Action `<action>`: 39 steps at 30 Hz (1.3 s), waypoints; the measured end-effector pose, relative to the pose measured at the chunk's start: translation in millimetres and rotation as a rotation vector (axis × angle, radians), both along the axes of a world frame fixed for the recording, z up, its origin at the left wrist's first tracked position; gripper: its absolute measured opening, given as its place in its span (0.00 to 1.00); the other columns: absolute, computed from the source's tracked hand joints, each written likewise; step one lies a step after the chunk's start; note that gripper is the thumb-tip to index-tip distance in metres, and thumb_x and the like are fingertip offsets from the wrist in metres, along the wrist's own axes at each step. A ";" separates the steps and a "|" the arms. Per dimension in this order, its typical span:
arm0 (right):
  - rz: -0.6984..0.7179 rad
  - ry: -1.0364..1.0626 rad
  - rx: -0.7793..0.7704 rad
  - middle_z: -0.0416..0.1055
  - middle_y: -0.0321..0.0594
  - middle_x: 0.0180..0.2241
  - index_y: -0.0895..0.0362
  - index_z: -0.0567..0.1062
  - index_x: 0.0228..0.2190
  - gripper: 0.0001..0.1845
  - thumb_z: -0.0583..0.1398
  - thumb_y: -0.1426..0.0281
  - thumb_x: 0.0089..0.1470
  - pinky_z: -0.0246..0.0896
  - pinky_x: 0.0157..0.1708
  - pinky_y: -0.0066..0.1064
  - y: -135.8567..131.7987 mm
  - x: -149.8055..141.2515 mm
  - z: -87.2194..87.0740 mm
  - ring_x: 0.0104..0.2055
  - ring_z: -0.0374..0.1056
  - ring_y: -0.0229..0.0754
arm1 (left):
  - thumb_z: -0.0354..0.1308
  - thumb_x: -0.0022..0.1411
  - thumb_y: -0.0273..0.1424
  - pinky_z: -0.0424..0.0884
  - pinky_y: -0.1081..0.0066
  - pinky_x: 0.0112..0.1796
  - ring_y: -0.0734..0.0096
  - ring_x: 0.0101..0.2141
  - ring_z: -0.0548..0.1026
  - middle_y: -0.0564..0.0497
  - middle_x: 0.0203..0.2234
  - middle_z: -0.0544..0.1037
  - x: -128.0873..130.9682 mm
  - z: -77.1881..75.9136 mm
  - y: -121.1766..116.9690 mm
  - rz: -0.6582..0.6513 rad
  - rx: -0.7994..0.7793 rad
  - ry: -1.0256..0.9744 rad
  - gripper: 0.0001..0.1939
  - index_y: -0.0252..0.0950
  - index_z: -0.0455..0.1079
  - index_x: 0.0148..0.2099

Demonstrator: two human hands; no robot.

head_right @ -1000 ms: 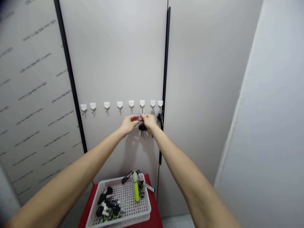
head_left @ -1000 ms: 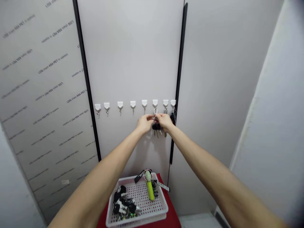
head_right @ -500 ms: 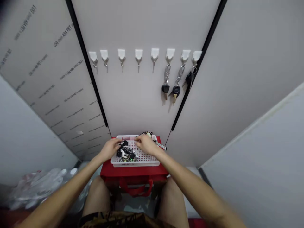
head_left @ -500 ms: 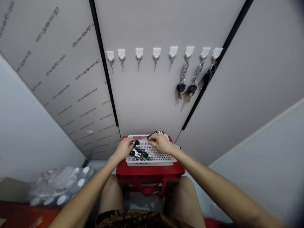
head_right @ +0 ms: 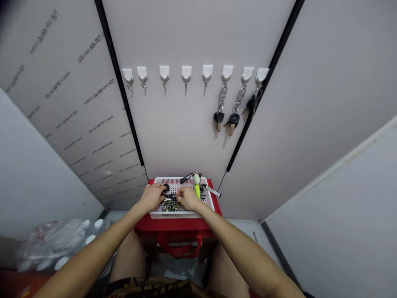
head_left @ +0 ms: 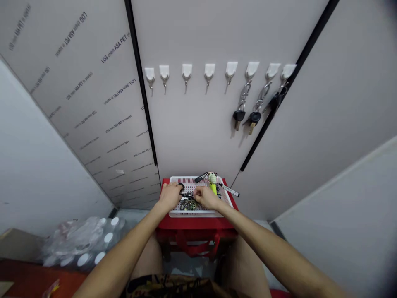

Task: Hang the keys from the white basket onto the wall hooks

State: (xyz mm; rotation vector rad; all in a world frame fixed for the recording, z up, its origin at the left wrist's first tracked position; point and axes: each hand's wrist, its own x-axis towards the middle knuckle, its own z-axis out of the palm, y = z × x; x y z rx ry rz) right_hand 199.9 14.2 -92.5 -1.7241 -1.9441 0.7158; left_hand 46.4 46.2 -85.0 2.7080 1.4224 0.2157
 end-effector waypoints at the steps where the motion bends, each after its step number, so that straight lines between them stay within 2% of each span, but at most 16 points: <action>1: -0.012 0.069 0.003 0.58 0.32 0.15 0.61 0.67 0.20 0.06 0.51 0.75 0.36 0.47 0.19 0.21 -0.9 2.6 3.4 0.18 0.52 0.29 | 0.46 0.45 0.28 0.55 0.64 0.35 0.64 0.35 0.64 0.46 0.32 0.69 1.1 1.5 -0.3 0.005 -0.017 -0.010 0.12 0.36 0.63 0.35; 3: -0.039 0.220 -0.013 0.56 0.30 0.14 0.61 0.67 0.22 0.06 0.51 0.73 0.37 0.46 0.17 0.21 -2.9 6.9 12.5 0.16 0.50 0.28 | 0.45 0.46 0.27 0.54 0.63 0.36 0.64 0.35 0.65 0.47 0.31 0.69 3.9 4.8 -2.2 0.014 -0.049 -0.075 0.11 0.36 0.64 0.33; 5: -0.042 0.365 -0.034 0.56 0.30 0.14 0.61 0.66 0.23 0.07 0.51 0.71 0.38 0.46 0.17 0.21 -4.8 9.8 23.0 0.16 0.50 0.28 | 0.45 0.45 0.26 0.54 0.64 0.38 0.66 0.36 0.64 0.48 0.33 0.69 8.3 8.2 -5.3 -0.012 -0.091 -0.222 0.13 0.37 0.64 0.36; 8: -0.025 0.540 -0.038 0.59 0.30 0.16 0.60 0.67 0.22 0.07 0.52 0.70 0.37 0.49 0.19 0.22 -6.6 12.4 37.3 0.18 0.53 0.28 | 0.47 0.44 0.26 0.57 0.71 0.37 0.71 0.36 0.64 0.51 0.35 0.68 18.6 12.4 -9.5 -0.152 -0.253 -0.509 0.17 0.36 0.61 0.40; 10: -0.044 0.639 -0.037 0.61 0.31 0.18 0.60 0.67 0.22 0.07 0.53 0.70 0.36 0.51 0.21 0.22 -7.4 13.4 45.1 0.19 0.55 0.28 | 0.46 0.44 0.27 0.59 0.75 0.35 0.74 0.32 0.65 0.52 0.31 0.70 26.3 14.2 -10.4 -0.217 -0.391 -0.649 0.14 0.34 0.63 0.37; 14: -0.122 0.794 -0.040 0.62 0.31 0.18 0.61 0.67 0.22 0.08 0.54 0.69 0.35 0.52 0.21 0.22 -9.6 15.4 59.1 0.19 0.55 0.28 | 0.45 0.46 0.28 0.61 0.76 0.30 0.76 0.26 0.66 0.52 0.24 0.70 36.9 19.7 -8.0 -0.127 -0.551 -0.849 0.10 0.31 0.65 0.30; 19: -0.166 0.874 -0.016 0.62 0.30 0.18 0.60 0.67 0.22 0.09 0.55 0.67 0.35 0.52 0.21 0.22 -10.9 21.9 74.1 0.18 0.55 0.28 | 0.48 0.44 0.29 0.61 0.76 0.29 0.77 0.25 0.65 0.52 0.21 0.69 39.3 41.1 -1.1 -0.036 -0.448 -0.967 0.08 0.31 0.66 0.25; 22: -0.194 0.746 0.068 0.63 0.32 0.18 0.60 0.67 0.23 0.09 0.54 0.67 0.36 0.53 0.23 0.25 -10.7 29.8 80.3 0.20 0.57 0.30 | 0.48 0.44 0.30 0.61 0.77 0.27 0.78 0.23 0.65 0.53 0.20 0.69 40.0 62.9 3.4 -0.035 -0.467 -0.999 0.08 0.31 0.66 0.26; 25: -0.219 0.571 0.256 0.65 0.36 0.24 0.59 0.69 0.25 0.10 0.54 0.68 0.37 0.54 0.29 0.27 -12.0 35.7 87.5 0.26 0.59 0.33 | 0.49 0.43 0.30 0.60 0.78 0.25 0.79 0.21 0.64 0.54 0.17 0.68 45.9 90.4 5.1 -0.107 -0.458 -0.966 0.08 0.32 0.66 0.25; 27: -0.155 0.540 0.331 0.66 0.36 0.25 0.59 0.69 0.25 0.10 0.53 0.68 0.38 0.54 0.29 0.26 -12.8 36.8 96.3 0.27 0.59 0.33 | 0.49 0.43 0.29 0.59 0.78 0.23 0.80 0.19 0.63 0.55 0.16 0.67 53.5 110.2 5.5 -0.146 -0.424 -0.942 0.07 0.32 0.66 0.23; 29: -0.104 0.555 0.362 0.65 0.34 0.20 0.58 0.68 0.22 0.08 0.52 0.67 0.39 0.54 0.25 0.25 -11.7 36.7 109.9 0.23 0.58 0.32 | 0.49 0.42 0.28 0.59 0.78 0.21 0.81 0.17 0.61 0.56 0.13 0.65 63.7 130.3 7.4 -0.164 -0.420 -0.964 0.06 0.32 0.65 0.22; 31: -0.126 0.598 0.413 0.61 0.32 0.14 0.59 0.66 0.18 0.09 0.52 0.66 0.39 0.53 0.20 0.24 -7.1 37.7 129.1 0.18 0.56 0.30 | 0.49 0.41 0.27 0.58 0.79 0.20 0.82 0.15 0.60 0.58 0.11 0.63 75.4 150.4 11.9 -0.170 -0.439 -1.037 0.04 0.31 0.64 0.21; 34: -0.191 0.752 0.493 0.61 0.31 0.14 0.60 0.65 0.18 0.09 0.54 0.65 0.37 0.54 0.18 0.23 6.3 43.3 166.5 0.16 0.55 0.29 | 0.50 0.41 0.25 0.59 0.79 0.20 0.83 0.15 0.61 0.59 0.12 0.62 92.5 181.0 21.9 -0.182 -0.376 -1.192 0.02 0.32 0.61 0.23; 36: -0.217 0.869 0.536 0.61 0.31 0.15 0.60 0.65 0.18 0.09 0.55 0.66 0.35 0.56 0.18 0.24 18.2 48.3 193.7 0.16 0.56 0.28 | 0.49 0.41 0.24 0.61 0.79 0.23 0.82 0.18 0.63 0.57 0.15 0.65 101.6 200.8 28.2 -0.195 -0.241 -1.254 0.03 0.32 0.61 0.24; 39: -0.247 0.953 0.586 0.61 0.30 0.13 0.60 0.64 0.18 0.06 0.54 0.69 0.37 0.57 0.17 0.23 36.7 54.1 230.3 0.15 0.56 0.28 | 0.48 0.42 0.23 0.63 0.76 0.29 0.80 0.24 0.66 0.54 0.20 0.69 111.0 226.5 34.6 -0.188 -0.015 -1.203 0.05 0.33 0.63 0.26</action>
